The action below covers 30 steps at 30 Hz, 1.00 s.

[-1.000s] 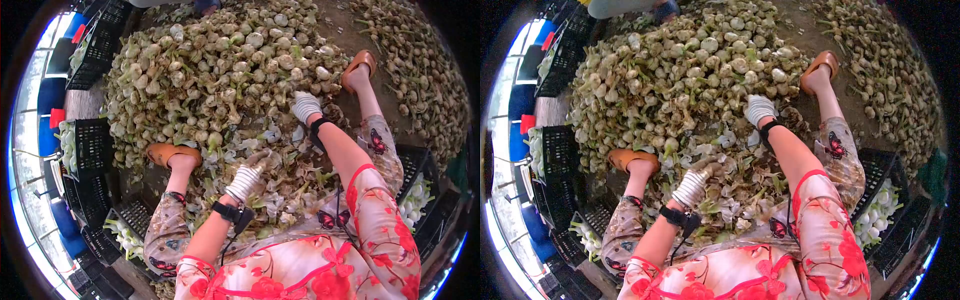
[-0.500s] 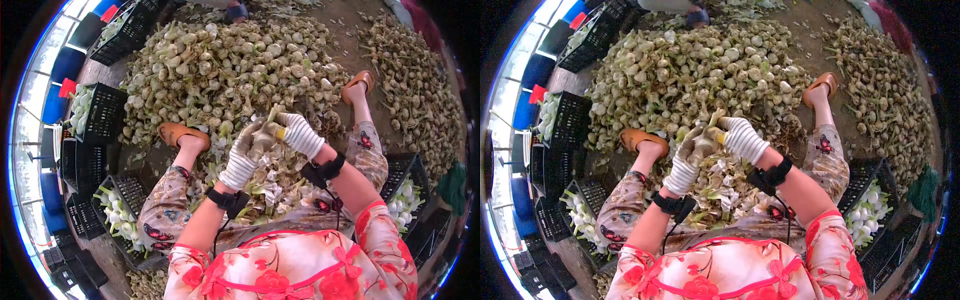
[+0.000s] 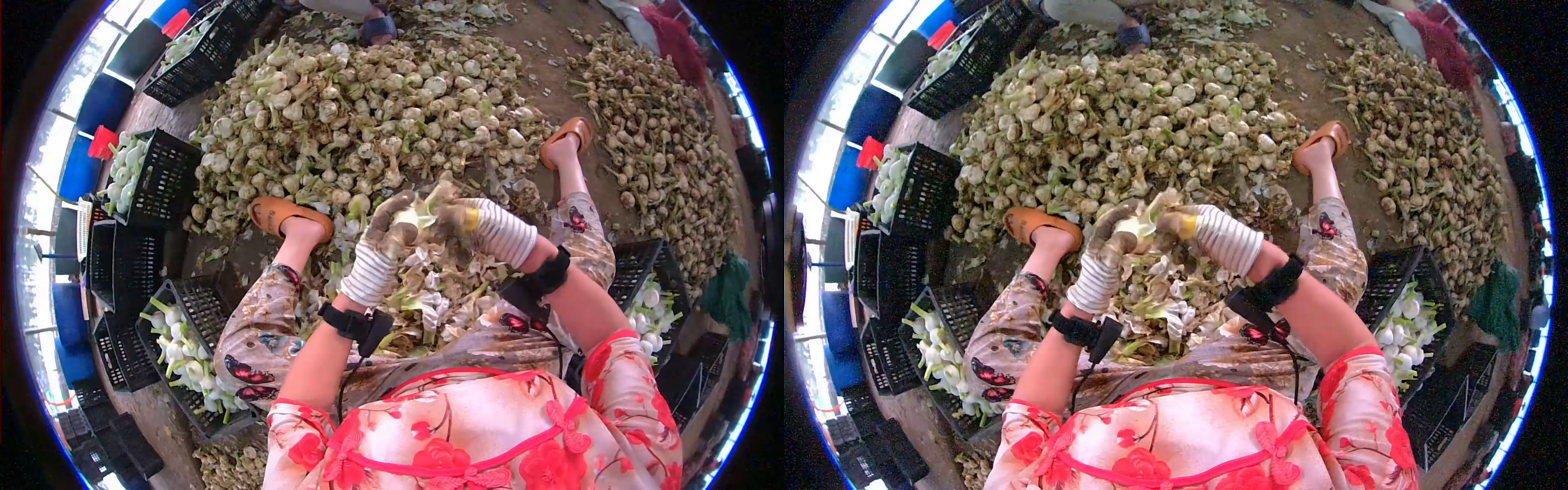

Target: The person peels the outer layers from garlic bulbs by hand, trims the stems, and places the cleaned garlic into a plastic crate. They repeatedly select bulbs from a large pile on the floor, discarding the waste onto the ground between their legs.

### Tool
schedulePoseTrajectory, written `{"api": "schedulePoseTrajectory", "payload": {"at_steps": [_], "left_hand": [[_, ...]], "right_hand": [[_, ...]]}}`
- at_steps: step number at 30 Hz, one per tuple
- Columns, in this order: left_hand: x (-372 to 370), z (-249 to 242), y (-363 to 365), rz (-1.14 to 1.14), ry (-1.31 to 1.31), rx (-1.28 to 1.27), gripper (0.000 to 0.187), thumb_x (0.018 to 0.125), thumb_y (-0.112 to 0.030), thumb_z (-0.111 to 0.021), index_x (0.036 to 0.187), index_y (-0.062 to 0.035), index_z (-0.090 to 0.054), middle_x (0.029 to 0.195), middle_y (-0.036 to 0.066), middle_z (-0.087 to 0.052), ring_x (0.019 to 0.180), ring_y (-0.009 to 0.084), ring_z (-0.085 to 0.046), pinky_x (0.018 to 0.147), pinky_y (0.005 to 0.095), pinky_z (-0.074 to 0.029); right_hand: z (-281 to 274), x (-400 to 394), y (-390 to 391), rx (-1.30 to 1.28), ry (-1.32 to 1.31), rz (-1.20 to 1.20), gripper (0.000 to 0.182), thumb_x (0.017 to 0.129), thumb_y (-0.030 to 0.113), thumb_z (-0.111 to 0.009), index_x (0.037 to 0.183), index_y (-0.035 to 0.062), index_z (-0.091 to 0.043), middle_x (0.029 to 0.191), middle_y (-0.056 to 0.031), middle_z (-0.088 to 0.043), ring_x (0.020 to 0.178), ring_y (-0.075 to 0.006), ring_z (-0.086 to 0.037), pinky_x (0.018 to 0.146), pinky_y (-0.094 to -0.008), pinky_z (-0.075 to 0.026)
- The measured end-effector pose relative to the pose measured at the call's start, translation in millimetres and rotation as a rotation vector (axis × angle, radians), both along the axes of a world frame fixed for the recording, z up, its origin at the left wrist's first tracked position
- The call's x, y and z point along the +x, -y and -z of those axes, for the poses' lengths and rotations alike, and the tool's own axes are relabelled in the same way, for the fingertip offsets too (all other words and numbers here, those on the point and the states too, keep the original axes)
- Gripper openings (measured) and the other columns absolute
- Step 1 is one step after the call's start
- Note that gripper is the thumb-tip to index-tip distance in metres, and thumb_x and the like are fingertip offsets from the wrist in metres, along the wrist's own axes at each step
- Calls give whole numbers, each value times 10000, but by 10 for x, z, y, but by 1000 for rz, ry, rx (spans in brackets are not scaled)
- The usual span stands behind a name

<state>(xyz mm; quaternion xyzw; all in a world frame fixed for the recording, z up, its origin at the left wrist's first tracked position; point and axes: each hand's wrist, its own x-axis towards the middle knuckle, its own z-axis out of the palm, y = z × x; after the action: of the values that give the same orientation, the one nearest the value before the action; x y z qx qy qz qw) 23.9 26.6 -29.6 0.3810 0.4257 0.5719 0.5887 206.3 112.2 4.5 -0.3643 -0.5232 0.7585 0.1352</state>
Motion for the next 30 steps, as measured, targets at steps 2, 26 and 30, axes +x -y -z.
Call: {"api": "schedulePoseTrajectory", "payload": {"at_steps": [2,26,30], "left_hand": [[26,-36,-5,-10,-78,20,491,770,-91,-641,1207,-26,-427,1192,81,-472,1058,149,-467,880,289,-415],[-61,-45,-119,-3,525,-339,660,729,-503,-620,1170,-60,-410,987,111,-567,808,209,-589,640,316,-514],[47,-15,-137,-85,-148,-57,668,743,-381,-662,1213,-50,-320,1050,118,-521,896,214,-571,758,317,-501]], "right_hand": [[176,-109,70,136,-48,82,321,804,194,-606,1064,8,-580,864,-8,-612,706,-71,-517,614,-226,-430],[116,-339,331,-27,-478,434,240,785,32,-611,1022,15,-581,883,-10,-607,800,-87,-544,719,-232,-463],[320,-308,284,69,-275,416,270,797,-7,-574,1067,6,-564,932,-43,-619,838,-72,-536,744,-225,-456]]}}
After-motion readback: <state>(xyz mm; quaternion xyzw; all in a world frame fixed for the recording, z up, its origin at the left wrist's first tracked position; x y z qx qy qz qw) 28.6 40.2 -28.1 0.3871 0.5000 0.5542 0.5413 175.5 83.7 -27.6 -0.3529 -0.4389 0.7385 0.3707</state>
